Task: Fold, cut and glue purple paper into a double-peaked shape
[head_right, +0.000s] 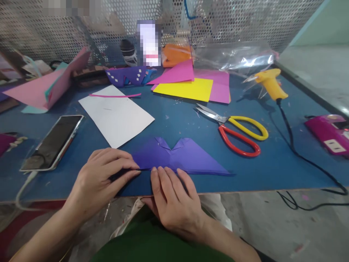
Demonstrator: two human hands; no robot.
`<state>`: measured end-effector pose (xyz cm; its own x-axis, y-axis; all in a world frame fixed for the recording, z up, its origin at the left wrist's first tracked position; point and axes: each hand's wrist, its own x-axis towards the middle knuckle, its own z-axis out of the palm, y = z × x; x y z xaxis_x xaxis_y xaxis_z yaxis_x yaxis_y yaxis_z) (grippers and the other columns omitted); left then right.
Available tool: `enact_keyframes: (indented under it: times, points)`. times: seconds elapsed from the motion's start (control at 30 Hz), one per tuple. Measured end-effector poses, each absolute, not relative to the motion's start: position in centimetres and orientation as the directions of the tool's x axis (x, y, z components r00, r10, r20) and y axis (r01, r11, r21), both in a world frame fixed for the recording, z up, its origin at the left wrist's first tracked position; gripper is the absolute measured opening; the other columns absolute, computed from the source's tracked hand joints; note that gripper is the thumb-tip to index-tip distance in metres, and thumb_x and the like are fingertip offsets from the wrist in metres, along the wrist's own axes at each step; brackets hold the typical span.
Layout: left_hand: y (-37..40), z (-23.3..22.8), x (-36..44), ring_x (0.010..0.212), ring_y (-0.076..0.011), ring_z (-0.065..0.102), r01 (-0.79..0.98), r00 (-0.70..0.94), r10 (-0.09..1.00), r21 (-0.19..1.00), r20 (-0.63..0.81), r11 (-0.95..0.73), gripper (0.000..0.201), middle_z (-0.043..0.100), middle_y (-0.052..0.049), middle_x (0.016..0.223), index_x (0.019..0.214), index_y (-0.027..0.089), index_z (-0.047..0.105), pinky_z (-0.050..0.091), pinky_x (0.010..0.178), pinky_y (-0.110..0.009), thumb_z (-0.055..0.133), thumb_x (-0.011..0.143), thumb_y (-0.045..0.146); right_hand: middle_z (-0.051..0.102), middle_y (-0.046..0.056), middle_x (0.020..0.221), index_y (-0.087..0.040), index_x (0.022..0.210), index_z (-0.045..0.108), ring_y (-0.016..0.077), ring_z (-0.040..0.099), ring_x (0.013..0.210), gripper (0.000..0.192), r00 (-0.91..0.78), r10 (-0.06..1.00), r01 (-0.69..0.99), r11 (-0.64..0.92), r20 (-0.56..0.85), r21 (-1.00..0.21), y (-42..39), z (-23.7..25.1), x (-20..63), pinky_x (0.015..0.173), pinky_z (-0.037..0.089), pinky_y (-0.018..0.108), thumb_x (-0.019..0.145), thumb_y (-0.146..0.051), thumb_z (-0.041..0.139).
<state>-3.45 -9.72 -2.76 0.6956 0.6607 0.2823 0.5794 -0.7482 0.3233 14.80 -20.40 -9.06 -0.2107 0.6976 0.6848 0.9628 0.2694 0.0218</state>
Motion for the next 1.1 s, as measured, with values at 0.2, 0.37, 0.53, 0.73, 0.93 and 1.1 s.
enact_keyframes:
  times: [0.2,0.37,0.53,0.73,0.93,1.1]
  points:
    - [-10.0,-2.9,-2.7,0.088,-0.0195,0.065,0.644,0.634,0.728,0.344,0.260,-0.683,0.017,0.072,0.001,0.088,0.083,0.026,0.069,0.040,0.086,-0.041,0.059,0.097,0.028,0.077,0.010,0.115,-0.006,0.123,0.070,0.0198,0.067,0.105,0.044,-0.225,0.702,0.960,0.280,0.676,0.028,-20.6,-9.1,14.9,0.111,0.035,0.039,0.101,-0.041,0.056]
    - [-9.6,-3.0,-2.6,0.087,-0.0203,0.063,0.670,0.567,0.796,0.442,0.213,-0.596,0.017,0.070,0.001,0.086,0.077,0.026,0.069,0.041,0.084,-0.041,0.062,0.092,0.028,0.077,0.009,0.116,-0.008,0.126,0.068,0.0181,0.065,0.107,0.042,-0.213,0.719,0.961,0.277,0.662,0.007,-20.8,-9.0,15.0,0.114,0.031,0.038,0.102,-0.038,0.053]
    - [-9.0,-3.0,-2.6,0.084,-0.0192,0.060,0.661,0.565,0.810,0.503,0.155,-0.557,0.019,0.068,0.001,0.082,0.072,0.024,0.067,0.042,0.082,-0.039,0.062,0.090,0.027,0.076,0.007,0.116,-0.013,0.133,0.065,0.0170,0.064,0.107,0.043,-0.206,0.747,0.961,0.277,0.632,-0.014,-20.8,-9.1,15.1,0.116,0.026,0.038,0.102,-0.039,0.053]
    - [-8.6,-2.8,-2.5,0.080,-0.0184,0.058,0.652,0.583,0.804,0.522,0.118,-0.550,0.018,0.066,0.001,0.079,0.070,0.023,0.062,0.041,0.080,-0.038,0.062,0.088,0.026,0.078,0.007,0.109,-0.012,0.128,0.068,0.0171,0.064,0.102,0.042,-0.201,0.751,0.960,0.278,0.629,-0.027,-20.6,-8.8,15.0,0.117,0.026,0.039,0.103,-0.041,0.052]
    - [-8.5,-2.7,-2.2,0.080,-0.0192,0.056,0.664,0.594,0.799,0.503,0.094,-0.553,0.019,0.064,0.001,0.078,0.069,0.022,0.057,0.041,0.077,-0.038,0.062,0.087,0.024,0.077,0.009,0.111,-0.009,0.128,0.068,0.0185,0.063,0.103,0.042,-0.202,0.750,0.958,0.286,0.630,-0.034,-20.4,-8.6,15.0,0.116,0.027,0.039,0.101,-0.039,0.055]
    - [-8.6,-2.8,-2.3,0.081,-0.0199,0.056,0.661,0.594,0.798,0.504,0.102,-0.556,0.019,0.064,0.000,0.078,0.069,0.022,0.057,0.041,0.077,-0.040,0.061,0.087,0.023,0.076,0.009,0.116,-0.009,0.131,0.066,0.0194,0.062,0.107,0.044,-0.216,0.757,0.957,0.289,0.617,-0.019,-20.6,-8.6,15.0,0.119,0.024,0.041,0.103,-0.040,0.052]
